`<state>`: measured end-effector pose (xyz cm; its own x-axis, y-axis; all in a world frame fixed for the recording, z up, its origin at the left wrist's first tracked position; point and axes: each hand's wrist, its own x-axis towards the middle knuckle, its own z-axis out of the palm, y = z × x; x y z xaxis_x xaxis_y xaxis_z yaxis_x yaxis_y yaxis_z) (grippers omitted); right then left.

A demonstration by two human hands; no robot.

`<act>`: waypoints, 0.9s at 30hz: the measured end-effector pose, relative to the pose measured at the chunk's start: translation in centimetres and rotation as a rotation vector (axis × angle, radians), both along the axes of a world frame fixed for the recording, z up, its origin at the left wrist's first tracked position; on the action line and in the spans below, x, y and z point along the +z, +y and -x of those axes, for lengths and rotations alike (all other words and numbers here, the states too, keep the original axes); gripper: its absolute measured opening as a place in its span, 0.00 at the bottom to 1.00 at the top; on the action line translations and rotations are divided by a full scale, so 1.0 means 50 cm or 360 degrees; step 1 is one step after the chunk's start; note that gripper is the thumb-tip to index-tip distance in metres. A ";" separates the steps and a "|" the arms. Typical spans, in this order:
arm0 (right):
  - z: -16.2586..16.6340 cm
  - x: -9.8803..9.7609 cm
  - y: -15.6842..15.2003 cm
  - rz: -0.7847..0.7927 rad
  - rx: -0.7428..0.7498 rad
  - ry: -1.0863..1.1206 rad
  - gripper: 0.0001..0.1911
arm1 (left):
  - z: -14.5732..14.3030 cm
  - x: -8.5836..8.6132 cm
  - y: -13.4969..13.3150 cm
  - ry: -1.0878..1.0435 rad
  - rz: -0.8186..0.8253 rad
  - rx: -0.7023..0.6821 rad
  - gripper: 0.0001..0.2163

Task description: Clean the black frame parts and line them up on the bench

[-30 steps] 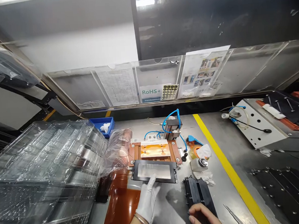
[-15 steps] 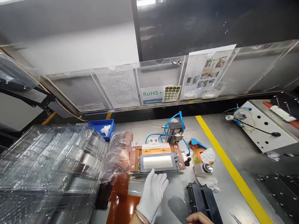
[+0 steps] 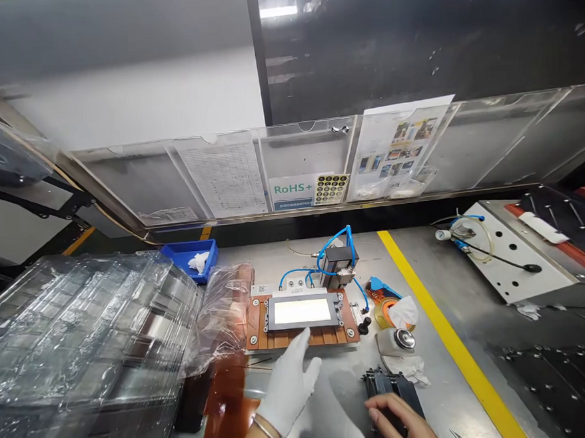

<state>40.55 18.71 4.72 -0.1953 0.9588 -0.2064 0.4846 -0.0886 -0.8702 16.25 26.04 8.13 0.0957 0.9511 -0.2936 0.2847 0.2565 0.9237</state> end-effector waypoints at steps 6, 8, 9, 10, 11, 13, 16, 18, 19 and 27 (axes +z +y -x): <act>-0.005 0.002 0.142 -0.0255 -0.0098 -0.0373 0.23 | -0.011 -0.021 0.053 0.0765 -0.0551 -0.0349 0.32; 0.002 -0.002 0.190 -0.0256 -0.0101 -0.0434 0.25 | -0.013 -0.037 0.065 0.0918 -0.0606 -0.0410 0.33; 0.004 -0.003 0.211 -0.0255 -0.0098 -0.0471 0.25 | -0.012 -0.044 0.069 0.0977 -0.0631 -0.0433 0.34; 0.005 -0.003 0.229 -0.0252 -0.0091 -0.0511 0.24 | -0.011 -0.049 0.070 0.1025 -0.0655 -0.0449 0.34; 0.005 -0.003 0.244 -0.0243 -0.0082 -0.0551 0.23 | -0.010 -0.053 0.071 0.1062 -0.0676 -0.0464 0.34; 0.002 0.001 0.262 -0.0204 -0.0066 -0.0623 0.19 | -0.003 -0.054 0.070 0.1102 -0.0717 -0.0489 0.34; -0.008 0.007 0.264 -0.0116 -0.0071 -0.0684 0.16 | 0.022 -0.047 0.064 0.1107 -0.0756 -0.0467 0.34; -0.013 0.010 0.257 -0.0070 -0.0089 -0.0663 0.17 | 0.051 -0.042 0.058 0.1098 -0.0740 -0.0336 0.32; -0.013 0.010 0.255 -0.0052 -0.0098 -0.0629 0.18 | 0.069 -0.040 0.055 0.1085 -0.0707 -0.0225 0.32; 0.050 -0.011 0.284 0.0289 -0.0185 -0.0173 0.17 | 0.161 -0.036 0.090 0.0608 -0.0112 0.0303 0.20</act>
